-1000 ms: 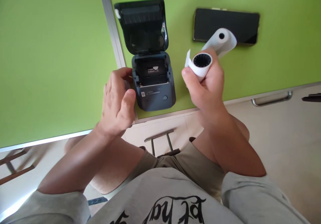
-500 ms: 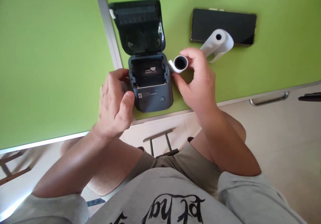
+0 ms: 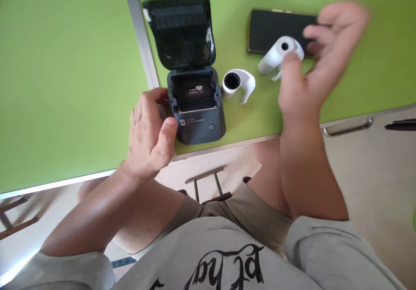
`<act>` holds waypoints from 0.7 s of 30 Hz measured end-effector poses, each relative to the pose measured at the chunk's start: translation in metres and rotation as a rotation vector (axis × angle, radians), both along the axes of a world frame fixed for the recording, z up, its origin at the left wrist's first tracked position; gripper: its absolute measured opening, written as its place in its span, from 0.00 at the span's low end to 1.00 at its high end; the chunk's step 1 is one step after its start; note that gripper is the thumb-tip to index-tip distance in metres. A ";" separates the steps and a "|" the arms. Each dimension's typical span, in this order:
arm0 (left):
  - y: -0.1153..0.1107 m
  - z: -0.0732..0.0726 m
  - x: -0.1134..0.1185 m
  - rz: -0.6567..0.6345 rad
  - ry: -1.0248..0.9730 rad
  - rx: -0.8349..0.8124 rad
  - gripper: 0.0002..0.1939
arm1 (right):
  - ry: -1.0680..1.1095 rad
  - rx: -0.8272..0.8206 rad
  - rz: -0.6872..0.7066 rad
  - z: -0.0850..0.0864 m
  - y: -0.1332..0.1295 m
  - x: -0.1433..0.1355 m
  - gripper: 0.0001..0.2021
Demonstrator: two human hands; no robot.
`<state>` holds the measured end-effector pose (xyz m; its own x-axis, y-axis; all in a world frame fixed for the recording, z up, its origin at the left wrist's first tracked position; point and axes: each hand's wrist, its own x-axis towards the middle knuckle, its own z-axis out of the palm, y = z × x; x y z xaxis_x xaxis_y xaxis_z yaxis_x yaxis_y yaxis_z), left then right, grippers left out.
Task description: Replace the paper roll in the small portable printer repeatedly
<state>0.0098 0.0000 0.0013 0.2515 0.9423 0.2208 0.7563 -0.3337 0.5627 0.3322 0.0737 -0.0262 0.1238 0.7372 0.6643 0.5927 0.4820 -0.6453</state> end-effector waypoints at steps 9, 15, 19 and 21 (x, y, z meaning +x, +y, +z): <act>0.002 -0.001 -0.003 -0.019 0.001 0.012 0.38 | -0.170 -0.126 -0.215 -0.015 0.010 -0.017 0.19; 0.002 -0.001 -0.003 -0.016 -0.029 0.003 0.36 | 0.000 0.066 -0.038 -0.019 0.017 -0.013 0.21; 0.001 -0.001 0.000 0.004 -0.021 0.011 0.38 | 0.103 0.231 -0.007 0.002 0.009 -0.016 0.16; 0.001 -0.002 0.001 0.010 -0.009 0.013 0.38 | 0.167 0.106 0.000 0.028 -0.003 -0.030 0.14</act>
<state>0.0112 0.0013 -0.0004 0.2399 0.9419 0.2350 0.7548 -0.3332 0.5651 0.3024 0.0709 0.0015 0.2389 0.6638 0.7087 0.4821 0.5524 -0.6800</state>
